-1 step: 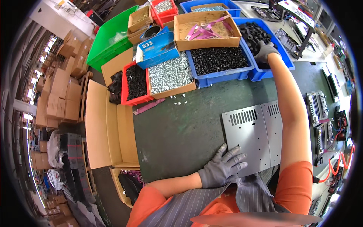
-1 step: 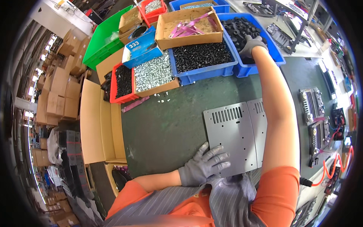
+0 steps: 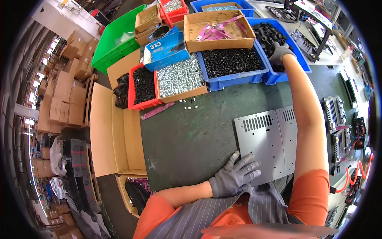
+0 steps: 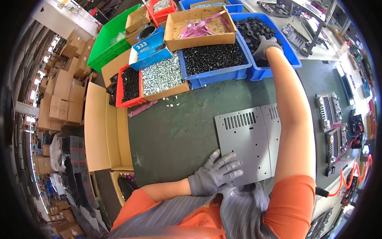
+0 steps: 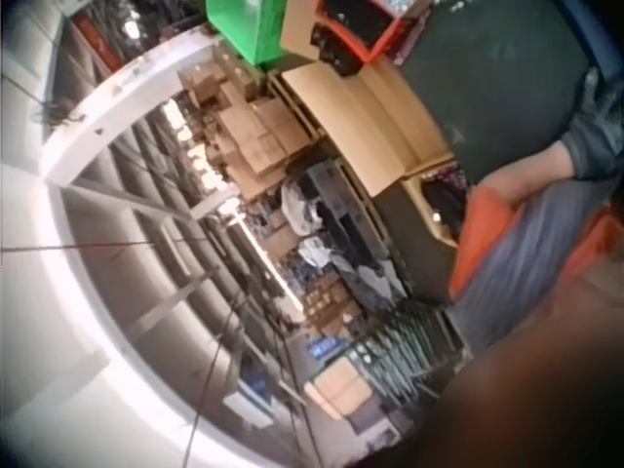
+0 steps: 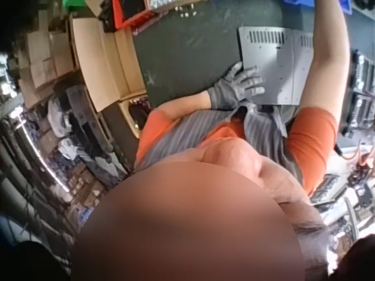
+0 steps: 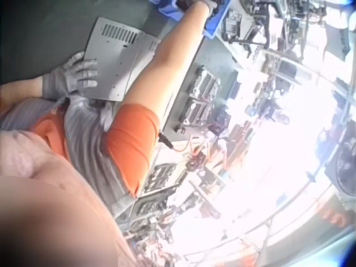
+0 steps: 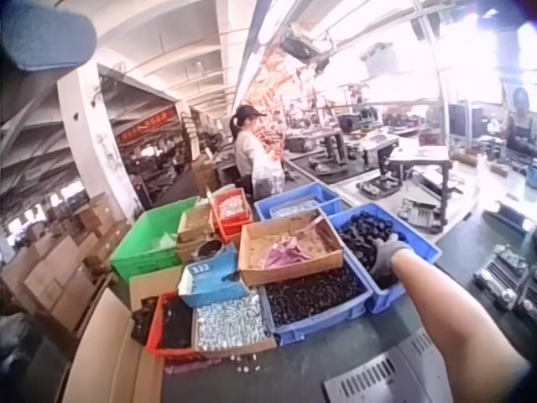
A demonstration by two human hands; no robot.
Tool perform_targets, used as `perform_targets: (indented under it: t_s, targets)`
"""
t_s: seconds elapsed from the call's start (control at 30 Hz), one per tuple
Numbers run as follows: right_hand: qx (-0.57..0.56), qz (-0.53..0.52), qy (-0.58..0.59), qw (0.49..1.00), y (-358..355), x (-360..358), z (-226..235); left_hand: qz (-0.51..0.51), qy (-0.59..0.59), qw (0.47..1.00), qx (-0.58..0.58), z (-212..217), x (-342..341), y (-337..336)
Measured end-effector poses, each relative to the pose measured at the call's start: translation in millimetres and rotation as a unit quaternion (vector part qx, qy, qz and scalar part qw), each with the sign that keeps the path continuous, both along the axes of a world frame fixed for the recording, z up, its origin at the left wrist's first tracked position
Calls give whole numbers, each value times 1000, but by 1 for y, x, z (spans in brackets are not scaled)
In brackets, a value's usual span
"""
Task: Assembling the metal casing, internal fans, and components of an electronic power supply unit at a workstation.
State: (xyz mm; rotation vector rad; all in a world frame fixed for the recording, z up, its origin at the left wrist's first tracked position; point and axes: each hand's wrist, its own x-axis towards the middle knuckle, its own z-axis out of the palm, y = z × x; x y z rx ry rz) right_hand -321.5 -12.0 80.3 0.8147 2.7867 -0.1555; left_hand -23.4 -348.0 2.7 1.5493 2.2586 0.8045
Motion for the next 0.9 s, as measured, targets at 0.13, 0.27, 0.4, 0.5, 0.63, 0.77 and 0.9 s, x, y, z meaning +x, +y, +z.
perform_targets:
  t_s: [0.13,0.27,0.4,0.5,0.63,0.77,0.9]
  targets:
    - [20,66,8,998,2,2,-4,16,19,999,21,2,0,-1]
    - [-17,118,105,987,17,10,-11,13,6,1000,23,4,0,-2]
    - [-43,124,144,981,34,5,-21,10,7,1000,21,4,0,-2]
    - [-19,97,196,976,45,1,-34,5,10,1000,11,3,-1,-2]
    - [-117,83,299,943,61,0,-38,-4,17,1000,2,1,-2,-2]
    - [-316,77,426,844,49,19,-12,0,44,999,-1,-1,-3,-3]
    - [-467,99,305,824,19,100,18,-6,84,996,0,-2,-4,-2]
